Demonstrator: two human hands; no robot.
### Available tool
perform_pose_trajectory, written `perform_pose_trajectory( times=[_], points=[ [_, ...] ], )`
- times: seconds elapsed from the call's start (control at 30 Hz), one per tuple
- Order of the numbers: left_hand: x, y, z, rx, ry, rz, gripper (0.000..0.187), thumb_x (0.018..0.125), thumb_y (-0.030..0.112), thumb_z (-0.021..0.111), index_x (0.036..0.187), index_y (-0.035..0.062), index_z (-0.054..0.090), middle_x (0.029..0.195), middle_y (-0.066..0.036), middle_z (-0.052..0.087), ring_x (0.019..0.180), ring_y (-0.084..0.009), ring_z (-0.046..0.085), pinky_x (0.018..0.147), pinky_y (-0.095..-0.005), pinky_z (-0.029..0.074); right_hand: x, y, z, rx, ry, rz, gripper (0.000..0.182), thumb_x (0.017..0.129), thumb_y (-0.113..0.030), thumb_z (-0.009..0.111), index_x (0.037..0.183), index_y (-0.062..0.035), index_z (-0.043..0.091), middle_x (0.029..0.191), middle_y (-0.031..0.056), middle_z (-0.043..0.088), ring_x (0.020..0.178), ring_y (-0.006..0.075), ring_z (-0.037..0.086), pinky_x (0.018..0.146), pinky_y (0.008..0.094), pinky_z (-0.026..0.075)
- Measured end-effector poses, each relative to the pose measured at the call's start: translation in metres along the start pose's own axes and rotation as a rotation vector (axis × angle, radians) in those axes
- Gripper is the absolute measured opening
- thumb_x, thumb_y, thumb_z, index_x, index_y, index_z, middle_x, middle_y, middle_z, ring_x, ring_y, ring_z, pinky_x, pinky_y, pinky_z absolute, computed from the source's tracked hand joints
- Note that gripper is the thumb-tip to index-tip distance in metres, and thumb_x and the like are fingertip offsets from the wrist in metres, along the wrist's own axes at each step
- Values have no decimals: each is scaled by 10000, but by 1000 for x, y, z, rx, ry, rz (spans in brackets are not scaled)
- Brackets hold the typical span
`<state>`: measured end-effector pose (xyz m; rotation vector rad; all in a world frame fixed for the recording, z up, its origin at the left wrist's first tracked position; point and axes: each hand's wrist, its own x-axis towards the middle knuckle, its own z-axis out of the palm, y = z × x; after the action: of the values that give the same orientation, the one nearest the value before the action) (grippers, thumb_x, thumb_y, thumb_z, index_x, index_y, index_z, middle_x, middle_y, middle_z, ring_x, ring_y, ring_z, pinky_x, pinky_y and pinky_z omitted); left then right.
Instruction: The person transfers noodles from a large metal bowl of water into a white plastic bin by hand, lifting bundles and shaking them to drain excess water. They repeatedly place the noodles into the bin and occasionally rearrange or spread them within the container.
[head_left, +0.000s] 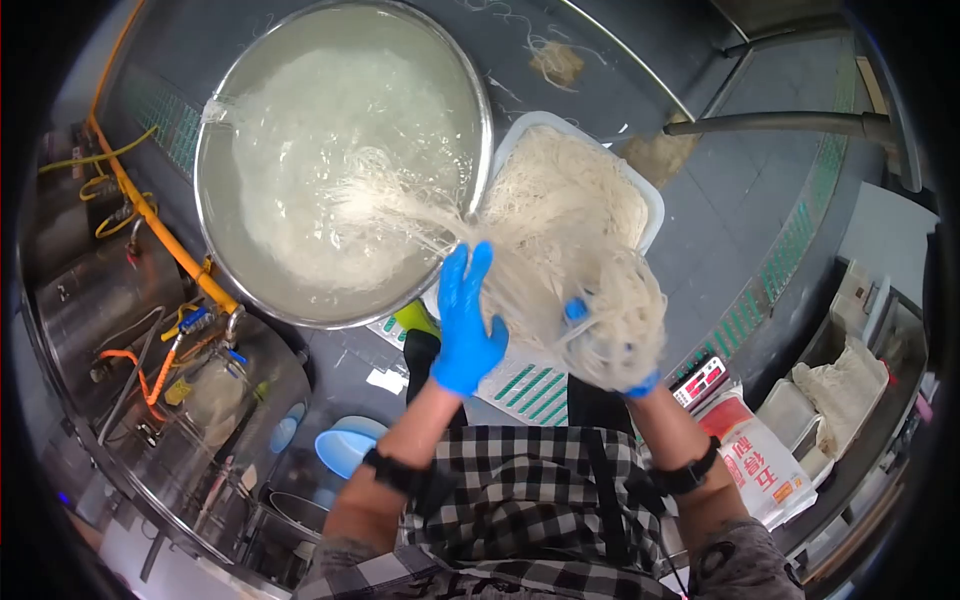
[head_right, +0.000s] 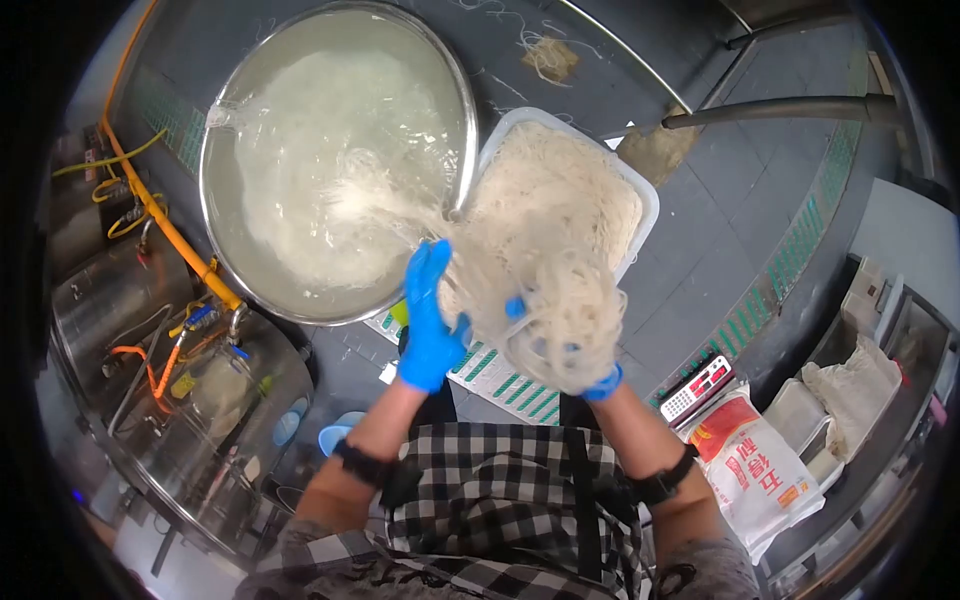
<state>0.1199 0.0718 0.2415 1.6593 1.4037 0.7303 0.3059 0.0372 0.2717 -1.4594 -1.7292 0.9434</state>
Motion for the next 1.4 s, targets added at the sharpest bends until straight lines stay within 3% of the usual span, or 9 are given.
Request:
perform_pose_trajectory(
  times=[0.1, 0.33, 0.47, 0.87, 0.93, 1.0, 1.13, 1.27, 1.4],
  points=[
    [20, -66, 40, 225, -113, 47, 487, 602, 95, 567, 1082, 136, 497, 1142, -107, 429, 1105, -308, 338, 921, -512, 153, 12, -61, -41, -586, -129, -87, 390, 739, -235, 536, 1066, -38, 453, 1030, 106, 495, 980, 232, 443, 876, 339, 319],
    [57, -275, -11, 696, 10, -425, 166, 737, 174, 432, 632, 88, 528, 681, -86, 537, 630, -153, 506, 551, -289, 404, -18, -98, -120, 280, -533, 347, 442, 707, -240, 582, 1079, -41, 447, 1041, 105, 493, 984, 206, 444, 875, 326, 326],
    [64, -189, -121, -1080, 661, -774, 363, 782, 395, 387, 732, 42, 454, 703, -77, 483, 712, -230, 494, 610, -337, 416, -33, -80, -128, 542, -655, 560, 474, 689, -242, 609, 1086, -43, 444, 1048, 105, 491, 986, 191, 445, 874, 318, 330],
    [16, 41, -346, 109, 733, 98, 257, 826, 216, 366, 839, 8, 517, 870, -78, 531, 872, -204, 490, 748, -357, 389, -48, -7, -70, 494, -525, 677, 549, 642, -251, 674, 1095, -44, 443, 1023, 99, 508, 938, 148, 474, 828, 292, 370],
    [4, 71, -318, -596, 477, 76, 236, 836, 239, 371, 835, 45, 506, 829, -55, 514, 865, -198, 487, 734, -318, 388, -40, 9, -62, 431, -426, 587, 525, 646, -252, 664, 1079, -39, 457, 959, 91, 539, 859, 145, 513, 762, 283, 416],
    [8, 58, -239, -284, 1074, -200, 161, 829, 183, 395, 762, 65, 481, 743, -32, 477, 738, -161, 482, 668, -270, 390, -20, 17, -60, 345, -472, 841, 463, 650, -236, 647, 1030, -26, 488, 867, 73, 563, 744, 135, 536, 652, 266, 444],
    [-23, 39, -130, 651, 181, -100, 77, 727, 78, 458, 680, 43, 508, 650, -8, 490, 592, -139, 478, 522, -272, 404, -3, 64, -46, 222, -417, 1087, 294, 649, -183, 606, 869, 5, 550, 691, 49, 566, 546, 99, 519, 435, 234, 421],
    [-59, -6, -8, -1330, 201, -873, 121, 806, 105, 423, 801, 24, 513, 741, -40, 512, 683, -166, 518, 615, -295, 442, 17, 132, -13, -89, -370, 705, 319, 632, -241, 588, 810, 20, 546, 720, 166, 581, 638, 273, 574, 568, 338, 448],
    [-73, -58, 113, -136, -99, -20, 157, 671, 113, 540, 801, 31, 507, 789, -146, 519, 713, -284, 504, 646, -332, 418, 72, 138, 13, -383, -317, 626, 342, 650, -174, 507, 954, -18, 515, 858, 214, 554, 822, 319, 538, 714, 375, 429]
  ],
)
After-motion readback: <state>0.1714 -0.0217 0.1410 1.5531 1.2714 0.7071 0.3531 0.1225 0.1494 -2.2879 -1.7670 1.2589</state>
